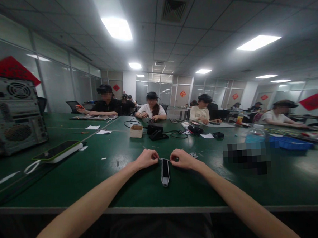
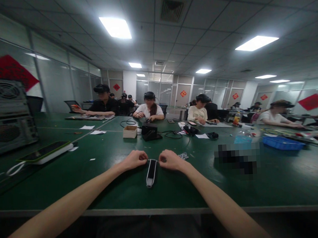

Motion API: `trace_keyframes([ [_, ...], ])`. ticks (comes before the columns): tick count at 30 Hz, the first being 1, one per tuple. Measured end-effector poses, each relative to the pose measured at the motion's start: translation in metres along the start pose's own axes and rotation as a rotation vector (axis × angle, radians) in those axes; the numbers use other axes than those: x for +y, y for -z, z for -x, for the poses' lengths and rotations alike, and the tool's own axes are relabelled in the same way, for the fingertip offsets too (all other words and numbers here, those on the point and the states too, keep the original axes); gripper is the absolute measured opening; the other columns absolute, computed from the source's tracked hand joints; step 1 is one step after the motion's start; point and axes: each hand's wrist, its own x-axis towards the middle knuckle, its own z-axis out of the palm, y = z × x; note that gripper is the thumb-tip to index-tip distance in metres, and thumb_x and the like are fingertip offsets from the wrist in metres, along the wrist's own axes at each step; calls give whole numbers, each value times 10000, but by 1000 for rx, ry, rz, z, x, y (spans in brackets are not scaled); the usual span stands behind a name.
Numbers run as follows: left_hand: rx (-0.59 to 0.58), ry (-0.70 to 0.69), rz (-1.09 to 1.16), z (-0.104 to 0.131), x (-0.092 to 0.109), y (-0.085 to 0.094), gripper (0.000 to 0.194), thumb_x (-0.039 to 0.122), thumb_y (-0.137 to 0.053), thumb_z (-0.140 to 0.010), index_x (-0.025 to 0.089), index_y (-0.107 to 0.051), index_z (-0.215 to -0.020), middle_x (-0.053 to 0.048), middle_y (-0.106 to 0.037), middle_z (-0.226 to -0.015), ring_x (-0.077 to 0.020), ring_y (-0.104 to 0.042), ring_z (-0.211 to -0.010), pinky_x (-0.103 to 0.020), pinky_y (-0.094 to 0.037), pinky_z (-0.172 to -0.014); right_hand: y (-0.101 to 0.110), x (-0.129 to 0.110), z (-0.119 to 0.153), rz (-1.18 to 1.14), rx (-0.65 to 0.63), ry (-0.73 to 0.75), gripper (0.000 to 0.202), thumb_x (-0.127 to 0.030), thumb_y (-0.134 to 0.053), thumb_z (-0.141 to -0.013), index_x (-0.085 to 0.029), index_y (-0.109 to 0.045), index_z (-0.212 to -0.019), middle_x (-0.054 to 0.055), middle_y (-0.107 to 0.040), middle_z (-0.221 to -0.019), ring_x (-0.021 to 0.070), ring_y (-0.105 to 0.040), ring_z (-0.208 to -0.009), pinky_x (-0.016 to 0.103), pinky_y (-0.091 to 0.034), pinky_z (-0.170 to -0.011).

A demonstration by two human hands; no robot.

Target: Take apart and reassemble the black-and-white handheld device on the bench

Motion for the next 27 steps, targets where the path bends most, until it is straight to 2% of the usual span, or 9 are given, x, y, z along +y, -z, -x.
trace_keyframes([
  [7,0,14,16,0,-2,1,185,260,-597,-749,147,-667,-876,-35,-695,-813,-139,-639,-757,-220,-488,-696,-2,-1,0,22,22,15,79,-216,-587,-770,-160,-642,-757,32,-606,-756,144,-528,-741,265,-422,-684],
  [13,-43,35,66,4,7,6,222,303,-618,-753,130,-676,-878,-46,-700,-825,-154,-639,-759,-224,-484,-688,-1,-3,1,20,22,18,104,-240,-575,-784,-164,-645,-775,36,-608,-768,148,-531,-740,271,-430,-677],
  [21,-40,-61,5,5,5,2,207,298,-583,-811,160,-689,-924,-30,-703,-868,-148,-638,-788,-227,-474,-728,1,-7,0,16,26,23,104,-230,-561,-792,-175,-649,-797,34,-618,-786,148,-542,-752,274,-437,-693],
  [27,-28,-118,-119,1,-1,-1,200,306,-561,-839,180,-686,-932,-21,-700,-884,-140,-632,-783,-216,-453,-708,17,15,1,113,131,-6,150,-241,-536,-821,-160,-661,-806,51,-629,-794,157,-544,-757,279,-432,-704],
])
